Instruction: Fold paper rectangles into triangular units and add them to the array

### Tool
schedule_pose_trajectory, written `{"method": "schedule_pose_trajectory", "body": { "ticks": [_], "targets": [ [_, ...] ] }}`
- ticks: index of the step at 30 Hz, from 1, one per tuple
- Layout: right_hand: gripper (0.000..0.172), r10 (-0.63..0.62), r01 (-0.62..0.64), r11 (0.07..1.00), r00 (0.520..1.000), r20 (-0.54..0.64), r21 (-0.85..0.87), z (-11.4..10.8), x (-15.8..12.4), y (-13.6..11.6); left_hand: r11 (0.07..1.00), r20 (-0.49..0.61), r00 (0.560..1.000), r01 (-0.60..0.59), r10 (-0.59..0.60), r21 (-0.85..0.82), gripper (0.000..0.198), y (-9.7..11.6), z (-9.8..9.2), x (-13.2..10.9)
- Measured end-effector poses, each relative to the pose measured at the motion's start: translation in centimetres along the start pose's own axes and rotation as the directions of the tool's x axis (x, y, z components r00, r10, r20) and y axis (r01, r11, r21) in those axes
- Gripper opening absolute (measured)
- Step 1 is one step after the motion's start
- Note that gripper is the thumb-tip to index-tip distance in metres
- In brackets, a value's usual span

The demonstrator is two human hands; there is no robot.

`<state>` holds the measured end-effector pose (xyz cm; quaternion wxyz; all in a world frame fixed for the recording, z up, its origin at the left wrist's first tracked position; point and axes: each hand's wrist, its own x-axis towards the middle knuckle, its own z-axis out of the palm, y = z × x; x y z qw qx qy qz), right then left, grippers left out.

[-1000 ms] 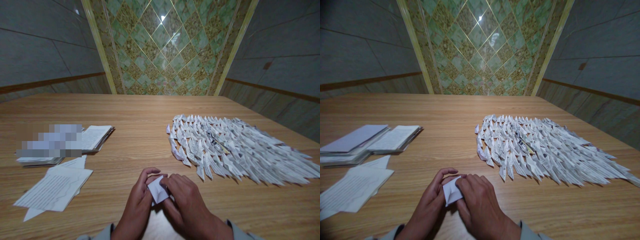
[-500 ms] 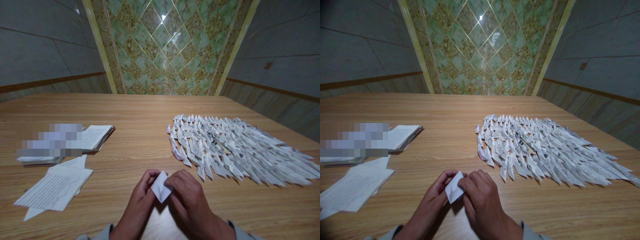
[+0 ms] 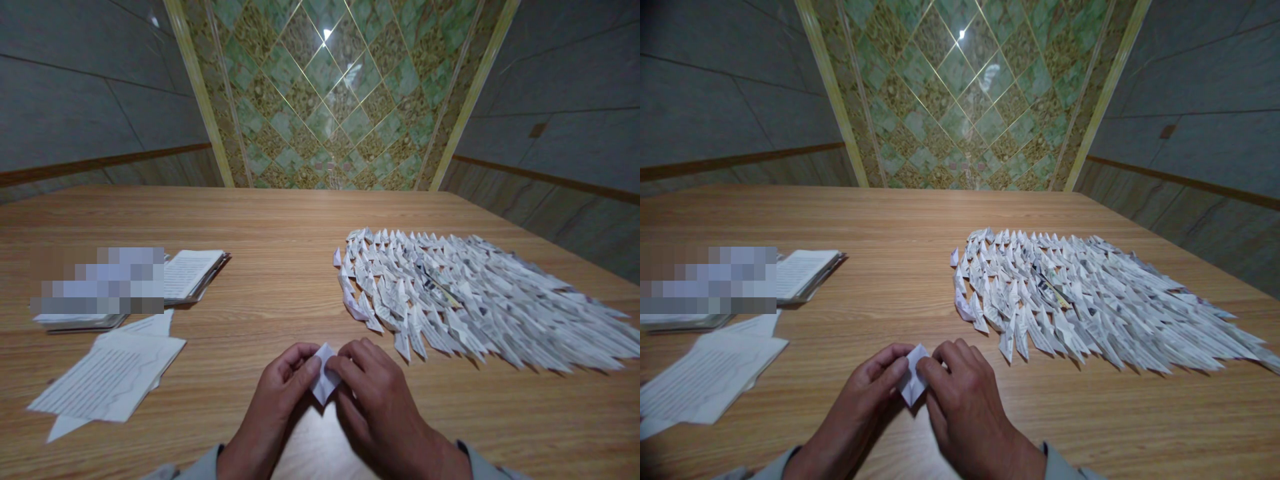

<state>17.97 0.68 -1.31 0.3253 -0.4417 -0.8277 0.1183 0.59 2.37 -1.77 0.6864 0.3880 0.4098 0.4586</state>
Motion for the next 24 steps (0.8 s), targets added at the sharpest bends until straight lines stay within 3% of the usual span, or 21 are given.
{"method": "schedule_pose_trajectory", "body": {
  "ticks": [3, 7, 11, 20, 24],
  "targets": [
    [0.03, 0.014, -0.012, 0.994, 1.0, -0.014, 0.109, -0.1, 0.1, -0.2, 0.998, -0.035, 0.999, -0.03, 0.032, 0.063, 0.032, -0.1, 0.0, 0.4],
    [0.017, 0.142, -0.089, 0.938, 0.98, -0.138, 0.334, -0.7, 0.6, -0.3, 0.98, -0.001, 0.995, -0.096, 0.098, 0.172, 0.026, 0.2, 0.1, 0.1],
    [0.002, 0.263, -0.209, 0.875, 0.963, -0.065, 0.436, -1.1, 0.9, -0.1, 0.947, 0.076, 0.989, -0.146, 0.129, 0.287, 0.025, 0.4, 0.3, -0.5],
    [0.02, 0.257, -0.182, 0.86, 0.962, -0.096, 0.476, -0.6, 0.6, -0.4, 0.894, 0.097, 0.982, -0.187, 0.161, 0.407, 0.027, 0.6, 0.5, -0.6],
    [0.022, 0.336, -0.235, 0.784, 0.939, -0.075, 0.574, -0.5, 0.7, -0.3, 0.916, 0.082, 0.985, -0.169, 0.149, 0.365, 0.023, 0.8, 0.4, -0.6]
  ]
}}
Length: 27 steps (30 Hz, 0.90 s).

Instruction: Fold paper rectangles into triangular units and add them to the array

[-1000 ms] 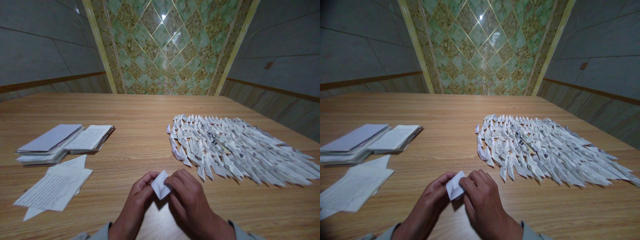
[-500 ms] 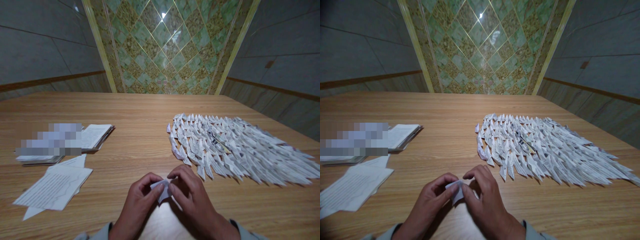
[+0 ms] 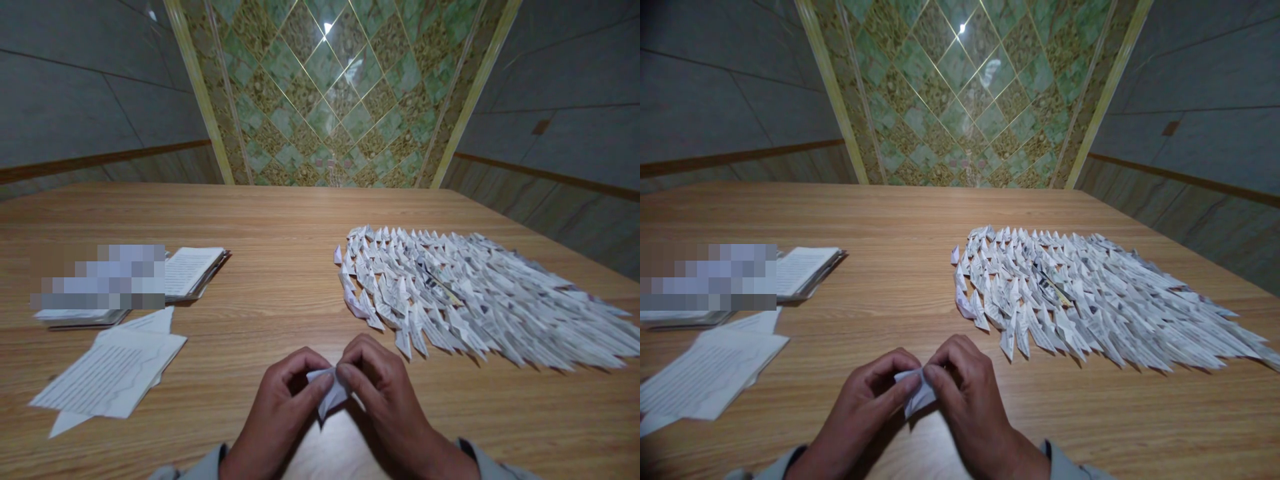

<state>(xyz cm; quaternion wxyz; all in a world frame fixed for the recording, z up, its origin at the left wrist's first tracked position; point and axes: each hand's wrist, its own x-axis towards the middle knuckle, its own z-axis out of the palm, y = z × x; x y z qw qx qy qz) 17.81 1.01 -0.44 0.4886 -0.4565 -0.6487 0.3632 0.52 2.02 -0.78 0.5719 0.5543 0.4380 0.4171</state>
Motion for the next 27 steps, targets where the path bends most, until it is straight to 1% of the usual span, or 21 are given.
{"method": "schedule_pose_trajectory", "body": {
  "ticks": [2, 4, 5, 7, 10, 12, 15, 17, 19, 22, 25, 27],
  "targets": [
    [0.022, 0.077, -0.074, 0.992, 0.996, -0.033, 0.102, 0.0, 0.1, 0.2, 0.999, -0.062, 0.998, 0.003, -0.006, -0.049, 0.026, 0.0, -0.2, 0.0],
    [0.021, 0.152, -0.137, 0.97, 0.987, -0.058, 0.199, 0.0, 0.1, 0.5, 0.997, -0.136, 0.991, -0.019, 0.009, -0.073, 0.032, -0.1, -0.3, 0.1],
    [0.021, 0.177, -0.157, 0.96, 0.982, -0.068, 0.231, 0.0, 0.2, 0.6, 0.997, -0.152, 0.988, -0.031, 0.02, -0.075, 0.033, -0.1, -0.3, 0.1],
    [0.021, 0.195, -0.167, 0.952, 0.977, -0.088, 0.256, 0.1, 0.2, 0.9, 0.996, -0.135, 0.99, -0.038, 0.027, -0.08, 0.035, -0.3, -0.3, 0.2],
    [0.022, 0.194, -0.16, 0.955, 0.974, -0.118, 0.25, 0.2, 0.2, 1.2, 0.993, -0.065, 0.998, -0.024, 0.017, -0.114, 0.039, -0.6, 0.0, 0.3],
    [0.022, 0.198, -0.166, 0.957, 0.973, -0.119, 0.237, 0.2, 0.1, 1.2, 0.991, -0.043, 0.999, -0.016, 0.01, -0.133, 0.038, -0.7, 0.2, 0.3],
    [0.02, 0.172, -0.154, 0.972, 0.981, -0.091, 0.179, 0.2, 0.0, 1.1, 0.99, -0.061, 0.998, 0.009, -0.018, -0.141, 0.031, -0.5, 0.5, 0.0],
    [0.015, 0.13, -0.12, 0.985, 0.988, -0.078, 0.121, 0.1, 0.0, 0.8, 0.992, -0.079, 0.996, 0.027, -0.037, -0.126, 0.027, -0.3, 0.5, -0.1],
    [0.01, 0.078, -0.075, 0.996, 0.995, -0.069, 0.046, 0.0, 0.0, 0.4, 0.995, -0.074, 0.997, 0.019, -0.026, -0.101, 0.023, -0.1, 0.4, -0.3],
    [0.006, 0.006, -0.007, 0.998, 1.0, -0.016, -0.063, -0.2, 0.2, -0.2, 0.998, -0.042, 0.998, -0.041, 0.039, -0.038, 0.017, 0.0, 0.2, -0.4],
    [0.007, -0.058, 0.064, 0.991, 0.997, 0.053, -0.114, -0.3, 0.3, -0.3, 0.991, -0.016, 0.994, -0.107, 0.108, 0.075, 0.015, 0.2, 0.1, -0.6],
    [0.012, -0.082, 0.092, 0.986, 0.994, 0.077, -0.138, -0.3, 0.2, -0.2, 0.979, 0.001, 0.989, -0.145, 0.147, 0.147, 0.017, 0.3, 0.1, -0.6]
  ]
}}
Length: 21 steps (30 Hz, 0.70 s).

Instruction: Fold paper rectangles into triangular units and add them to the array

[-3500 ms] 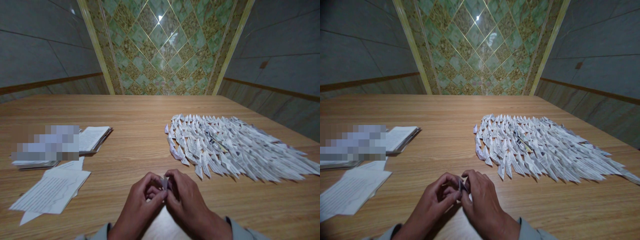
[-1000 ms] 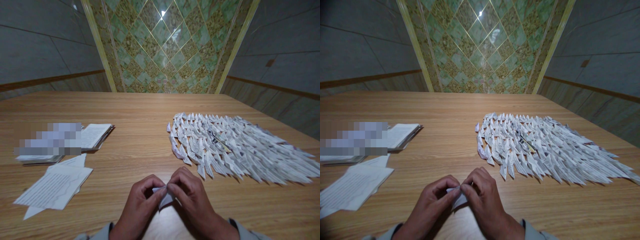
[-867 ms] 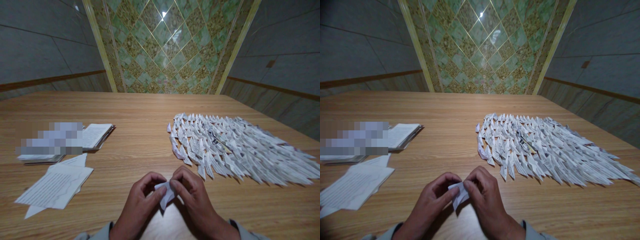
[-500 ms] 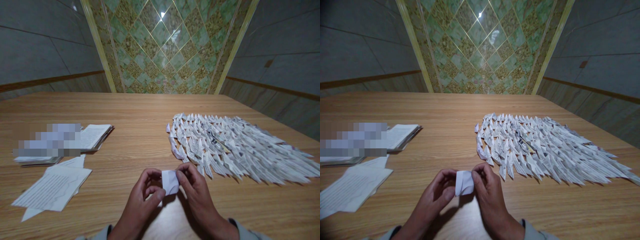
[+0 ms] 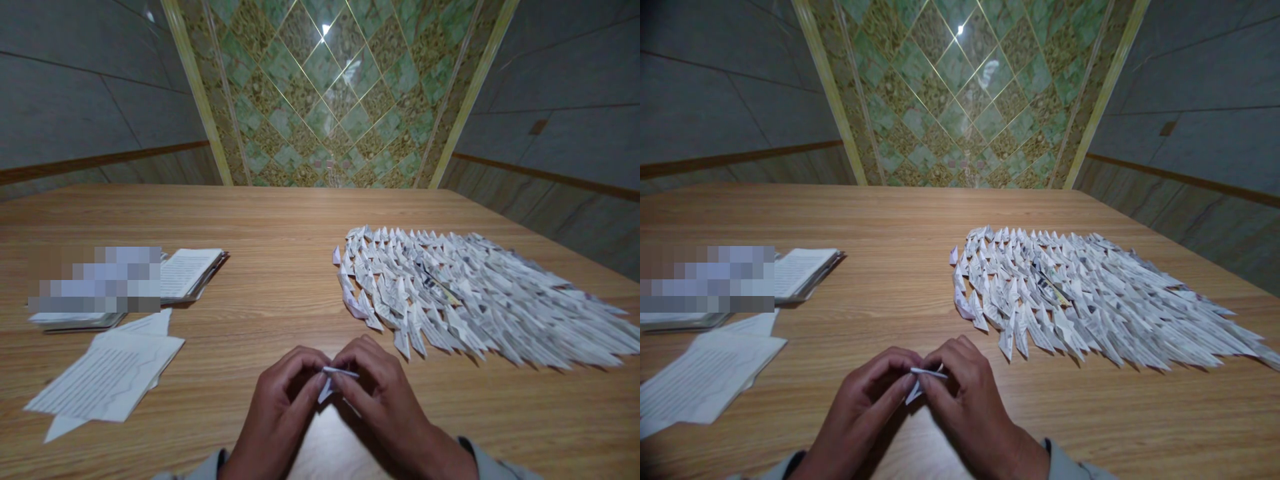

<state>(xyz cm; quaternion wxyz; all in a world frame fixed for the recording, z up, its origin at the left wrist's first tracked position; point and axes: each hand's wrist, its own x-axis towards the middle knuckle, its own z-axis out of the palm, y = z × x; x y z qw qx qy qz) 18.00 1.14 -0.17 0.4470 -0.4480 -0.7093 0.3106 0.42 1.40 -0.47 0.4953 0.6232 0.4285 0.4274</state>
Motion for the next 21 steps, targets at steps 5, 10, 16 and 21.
{"method": "schedule_pose_trajectory", "body": {
  "ticks": [5, 10, 16, 21],
  "targets": [
    [0.021, 0.045, -0.045, 0.998, 0.999, 0.009, 0.039, 0.22, -0.33, 0.21, 0.998, 0.024, 0.999, -0.024, 0.023, 0.053, 0.018, -0.02, 0.08, -0.03],
    [0.016, 0.139, -0.143, 0.982, 0.989, 0.042, 0.124, 0.16, -0.16, -0.07, 1.0, 0.022, 1.0, -0.003, 0.003, 0.028, 0.016, 0.07, 0.07, 0.1],
    [0.02, 0.096, -0.1, 0.991, 0.994, 0.048, 0.088, 0.08, -0.28, -0.12, 0.999, 0.059, 0.998, -0.026, 0.023, 0.045, 0.02, 0.2, 0.14, 0.03],
    [0.031, 0.326, -0.278, 0.825, 0.945, -0.012, 0.492, 0.15, 0.01, 0.63, 0.996, 0.013, 0.999, 0.046, -0.045, -0.08, 0.013, -0.35, 0.18, -0.25]
  ]
}}
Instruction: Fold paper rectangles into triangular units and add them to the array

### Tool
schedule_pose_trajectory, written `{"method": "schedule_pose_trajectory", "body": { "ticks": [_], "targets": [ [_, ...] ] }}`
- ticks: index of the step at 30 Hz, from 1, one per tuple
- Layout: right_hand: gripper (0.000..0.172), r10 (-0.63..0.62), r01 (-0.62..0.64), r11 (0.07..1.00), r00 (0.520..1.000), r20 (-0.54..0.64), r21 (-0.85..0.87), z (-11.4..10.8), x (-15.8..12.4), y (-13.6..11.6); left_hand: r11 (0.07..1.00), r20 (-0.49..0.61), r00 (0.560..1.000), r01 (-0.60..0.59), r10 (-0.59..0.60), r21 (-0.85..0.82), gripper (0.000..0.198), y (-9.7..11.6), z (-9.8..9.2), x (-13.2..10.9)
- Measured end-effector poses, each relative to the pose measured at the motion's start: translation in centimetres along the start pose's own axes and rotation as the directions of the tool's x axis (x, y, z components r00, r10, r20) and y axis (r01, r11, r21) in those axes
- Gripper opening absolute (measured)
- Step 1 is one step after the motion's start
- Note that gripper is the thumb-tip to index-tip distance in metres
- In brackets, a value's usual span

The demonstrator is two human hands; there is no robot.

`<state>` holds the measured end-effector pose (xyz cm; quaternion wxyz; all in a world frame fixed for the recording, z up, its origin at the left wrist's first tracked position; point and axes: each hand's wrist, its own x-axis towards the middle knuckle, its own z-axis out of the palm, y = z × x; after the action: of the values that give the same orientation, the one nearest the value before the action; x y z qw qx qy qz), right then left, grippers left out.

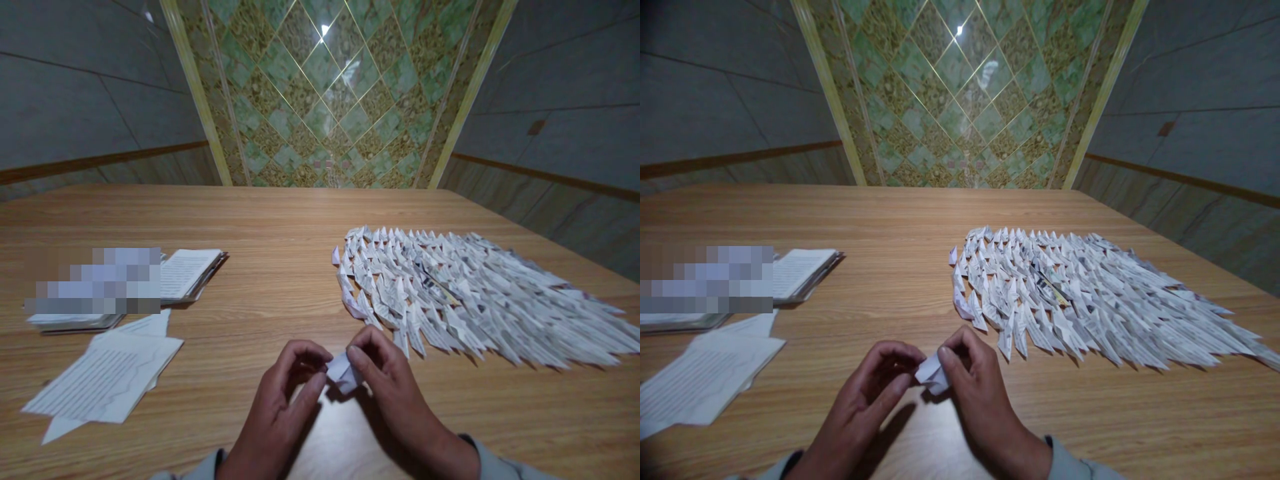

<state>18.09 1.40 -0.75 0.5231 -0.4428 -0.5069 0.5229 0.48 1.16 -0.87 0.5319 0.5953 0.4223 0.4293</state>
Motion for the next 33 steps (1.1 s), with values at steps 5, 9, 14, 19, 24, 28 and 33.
{"method": "schedule_pose_trajectory", "body": {
  "ticks": [5, 9, 14, 19, 24, 28, 33],
  "targets": [
    [0.038, 0.028, -0.021, 0.997, 0.994, -0.105, 0.068, 0.1, 0.6, 0.4, 0.999, 0.009, 1.0, -0.03, 0.03, 0.042, 0.014, -0.2, 0.1, 0.0],
    [0.038, 0.066, -0.057, 0.993, 0.994, -0.083, 0.108, 0.4, 0.4, 0.5, 0.999, 0.008, 1.0, 0.02, -0.02, 0.037, 0.01, 0.0, 0.3, 0.1],
    [0.035, 0.061, -0.056, 0.994, 0.997, -0.049, 0.092, 0.5, 0.2, 0.9, 0.999, -0.05, 0.998, 0.029, -0.027, 0.031, 0.012, -0.1, 0.4, 0.1],
    [0.025, 0.066, -0.066, 0.998, 0.998, 0.014, 0.009, 0.3, 0.1, 0.3, 0.999, -0.054, 0.999, 0.009, -0.007, 0.041, 0.01, -0.1, 0.1, 0.2],
    [0.027, 0.099, -0.089, 0.992, 0.987, 0.127, -0.085, -0.1, 0.2, -0.6, 1.0, 0.027, 0.999, 0.025, -0.025, -0.001, 0.014, -0.2, -0.1, 0.5],
    [0.032, 0.123, -0.117, 0.992, 0.984, 0.129, -0.053, -0.1, 0.2, -0.3, 0.992, -0.047, 0.997, 0.057, -0.063, -0.112, 0.013, -0.6, 0.0, 0.7],
    [0.032, 0.132, -0.124, 0.989, 0.985, 0.108, -0.082, 0.2, 0.2, -0.1, 1.0, -0.057, 0.998, 0.01, -0.009, 0.01, 0.015, -0.5, -0.2, 0.5]
  ]
}}
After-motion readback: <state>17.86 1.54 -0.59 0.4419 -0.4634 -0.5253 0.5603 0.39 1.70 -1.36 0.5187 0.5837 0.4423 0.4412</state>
